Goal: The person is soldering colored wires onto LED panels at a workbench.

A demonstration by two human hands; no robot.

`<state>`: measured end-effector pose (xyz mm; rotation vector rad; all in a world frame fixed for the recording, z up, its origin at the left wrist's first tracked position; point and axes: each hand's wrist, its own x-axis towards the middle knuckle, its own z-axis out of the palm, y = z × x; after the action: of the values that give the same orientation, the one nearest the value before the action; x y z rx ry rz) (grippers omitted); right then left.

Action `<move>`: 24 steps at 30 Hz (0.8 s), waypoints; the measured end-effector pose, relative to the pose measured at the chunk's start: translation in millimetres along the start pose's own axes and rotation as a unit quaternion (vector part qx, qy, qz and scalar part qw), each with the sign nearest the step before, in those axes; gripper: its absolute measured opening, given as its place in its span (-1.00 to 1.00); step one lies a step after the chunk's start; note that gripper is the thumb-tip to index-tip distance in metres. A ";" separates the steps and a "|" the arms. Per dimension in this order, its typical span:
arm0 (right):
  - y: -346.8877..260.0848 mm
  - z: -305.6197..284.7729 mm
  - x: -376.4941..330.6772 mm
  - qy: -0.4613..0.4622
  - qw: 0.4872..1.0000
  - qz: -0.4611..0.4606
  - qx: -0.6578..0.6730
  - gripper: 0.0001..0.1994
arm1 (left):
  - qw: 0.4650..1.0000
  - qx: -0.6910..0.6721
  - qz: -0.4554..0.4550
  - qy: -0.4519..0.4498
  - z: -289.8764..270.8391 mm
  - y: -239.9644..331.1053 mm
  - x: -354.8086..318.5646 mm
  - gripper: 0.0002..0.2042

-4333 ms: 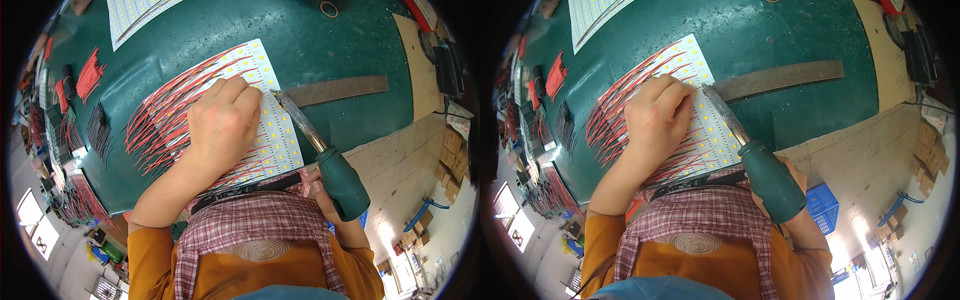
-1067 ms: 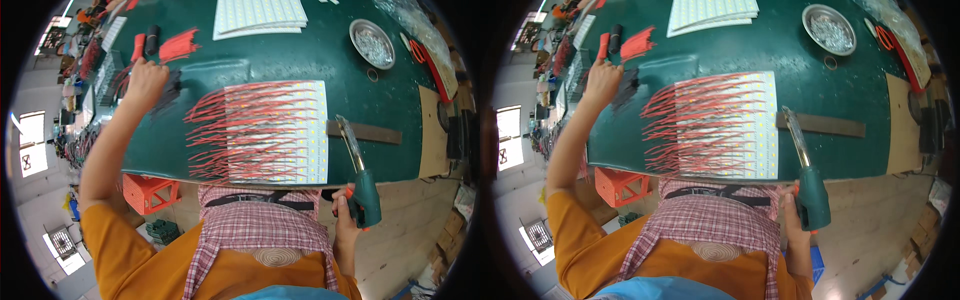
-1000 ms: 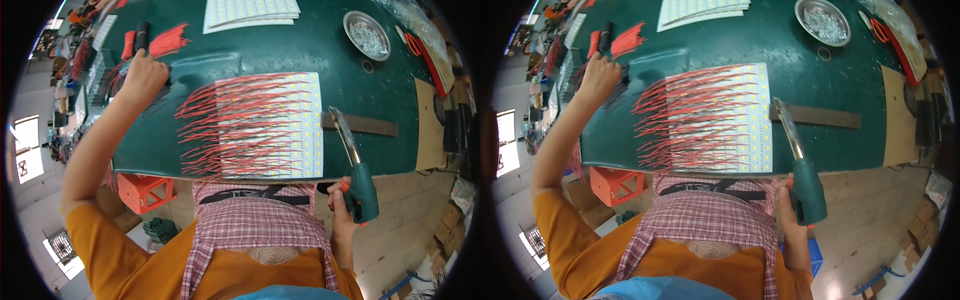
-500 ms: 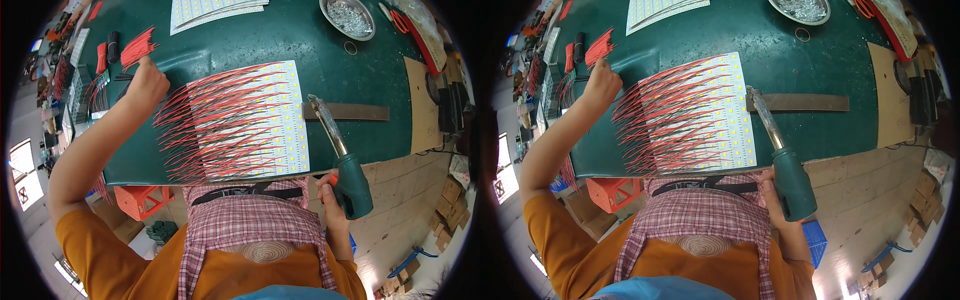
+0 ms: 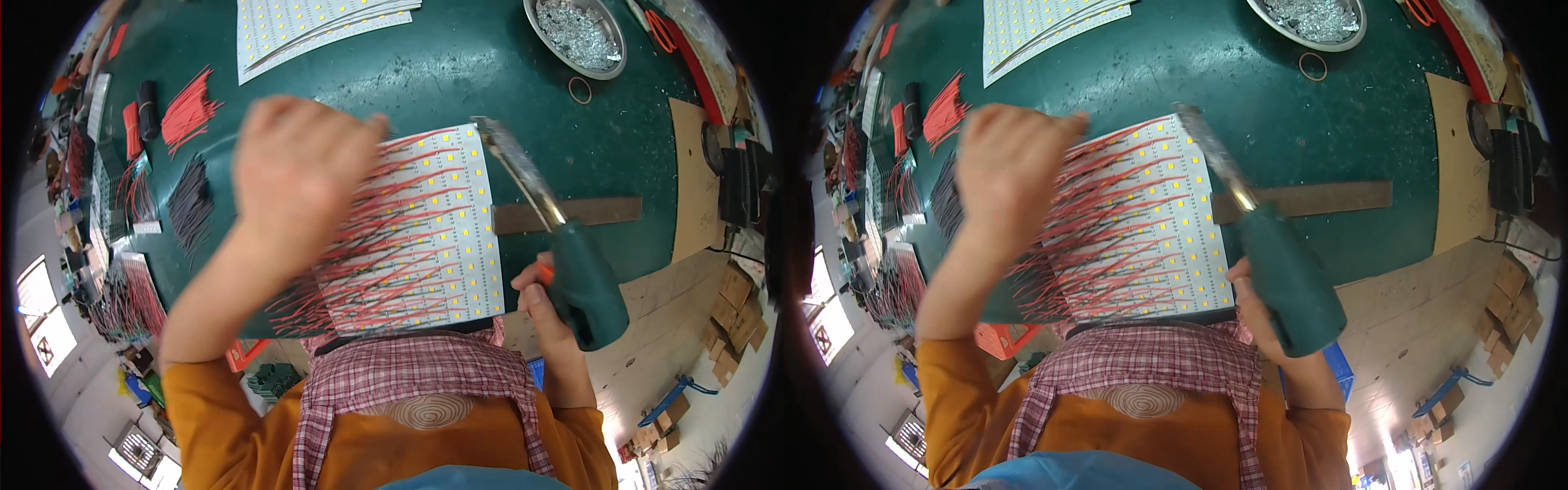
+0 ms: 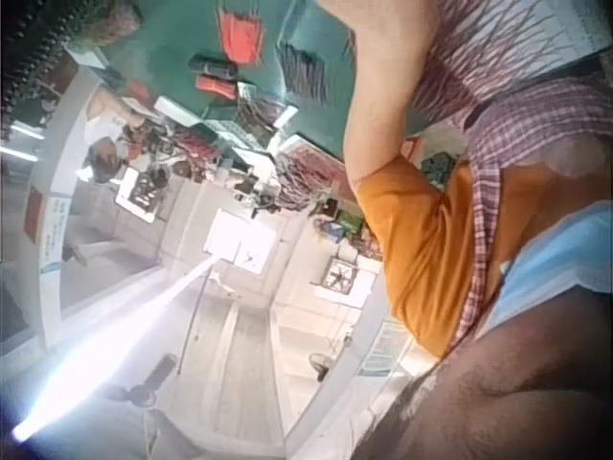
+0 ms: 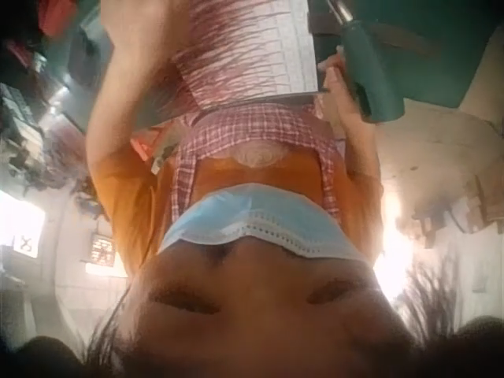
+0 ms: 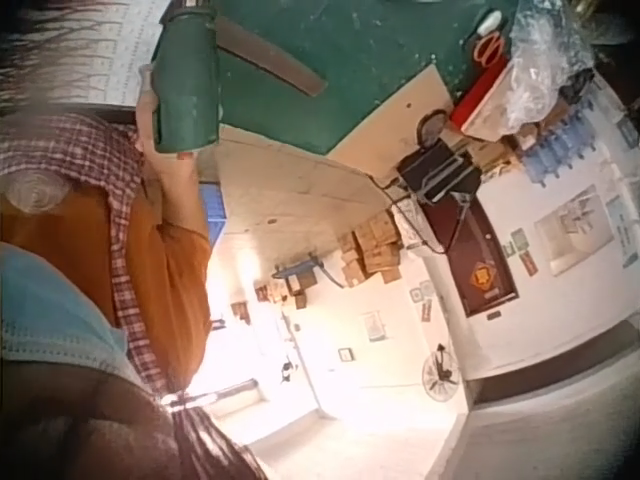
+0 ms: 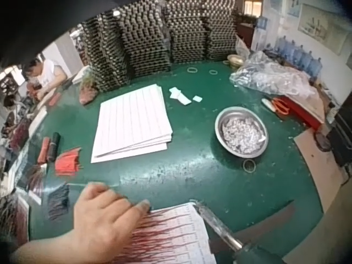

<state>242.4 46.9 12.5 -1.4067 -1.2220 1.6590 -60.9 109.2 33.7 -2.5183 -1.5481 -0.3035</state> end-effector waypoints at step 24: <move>-6.7 -14.3 -12.5 -0.078 0.977 -0.007 -0.196 -0.63 | 0.989 -0.120 -0.085 0.021 32.0 42.1 -11.2 -0.74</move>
<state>258.5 41.7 23.5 -1.5088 -1.7191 1.6011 -25.5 88.8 -1.7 -2.5345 -1.8125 -0.5953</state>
